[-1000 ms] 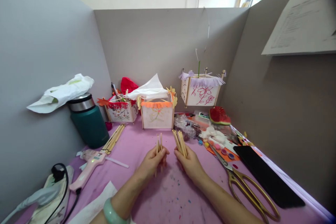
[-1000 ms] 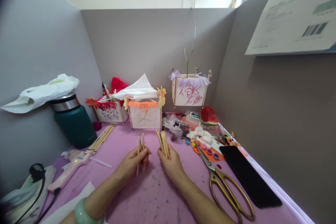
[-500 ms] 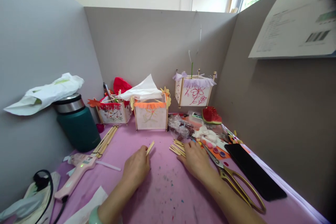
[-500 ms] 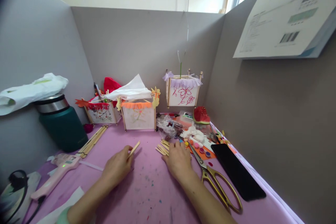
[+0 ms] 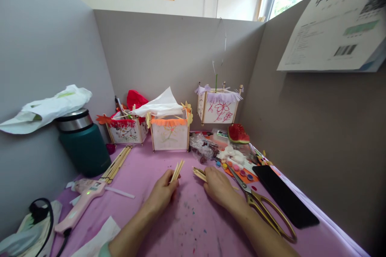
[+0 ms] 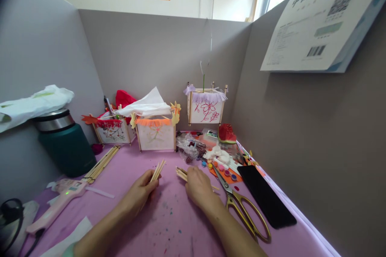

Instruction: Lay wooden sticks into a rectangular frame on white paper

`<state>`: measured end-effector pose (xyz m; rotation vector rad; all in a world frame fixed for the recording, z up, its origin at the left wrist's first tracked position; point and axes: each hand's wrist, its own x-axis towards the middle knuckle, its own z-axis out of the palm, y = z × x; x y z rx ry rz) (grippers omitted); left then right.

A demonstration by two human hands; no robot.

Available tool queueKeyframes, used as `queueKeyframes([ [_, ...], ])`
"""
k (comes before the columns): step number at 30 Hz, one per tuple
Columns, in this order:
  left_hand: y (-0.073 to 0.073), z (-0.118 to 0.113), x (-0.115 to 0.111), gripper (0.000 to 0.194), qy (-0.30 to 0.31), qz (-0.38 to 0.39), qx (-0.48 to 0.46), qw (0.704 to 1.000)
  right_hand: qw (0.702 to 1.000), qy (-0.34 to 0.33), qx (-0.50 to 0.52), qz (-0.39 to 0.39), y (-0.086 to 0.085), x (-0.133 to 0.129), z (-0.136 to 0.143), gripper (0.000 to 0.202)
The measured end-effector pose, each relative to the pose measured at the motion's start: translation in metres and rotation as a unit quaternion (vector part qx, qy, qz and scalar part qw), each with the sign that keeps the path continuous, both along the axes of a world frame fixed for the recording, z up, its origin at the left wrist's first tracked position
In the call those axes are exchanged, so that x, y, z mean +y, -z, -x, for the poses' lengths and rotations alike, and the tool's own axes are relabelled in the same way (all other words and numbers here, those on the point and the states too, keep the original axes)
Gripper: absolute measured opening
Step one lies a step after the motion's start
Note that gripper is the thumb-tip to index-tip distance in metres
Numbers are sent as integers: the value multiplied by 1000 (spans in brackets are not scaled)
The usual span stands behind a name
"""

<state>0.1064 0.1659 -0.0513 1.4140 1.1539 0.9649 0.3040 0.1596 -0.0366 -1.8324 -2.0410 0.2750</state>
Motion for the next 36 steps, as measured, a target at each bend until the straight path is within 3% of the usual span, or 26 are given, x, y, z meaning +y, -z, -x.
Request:
queueKeyframes([
  [2,-7,0,-1,17,13,-41,-102,994,998,-31,44,-29,-7,-2,4,19],
  [4,-15,-1,-4,21,19,-68,-181,981,977,-82,189,-54,-11,-3,13,18],
  [5,-17,-2,-5,23,20,-67,-207,976,948,-110,292,-58,-11,-4,19,19],
  [8,-17,-6,-9,25,34,-26,-247,968,821,-165,545,-32,-1,-6,37,24],
  [10,-14,-9,-9,29,46,-6,-252,967,795,-186,577,-5,6,-7,45,30],
  [13,-8,-15,-9,32,34,-3,-261,965,807,-198,556,7,12,-8,51,32],
  [18,0,-26,-14,36,21,22,-349,937,825,-181,535,-2,11,-13,57,28],
  [22,2,-30,-22,56,38,-16,-283,958,807,-204,555,11,12,-19,64,29],
  [25,-8,-25,-27,55,21,-76,-185,980,784,-230,577,13,10,-24,65,36],
  [28,-24,-16,-27,45,30,-99,-116,988,775,-248,580,40,7,-28,63,27],
  [33,-38,-2,-21,40,117,-91,-90,985,763,-290,572,88,2,-34,65,23],
  [36,-40,-4,-22,19,104,-143,-66,982,778,-296,548,83,3,-37,69,17],
])
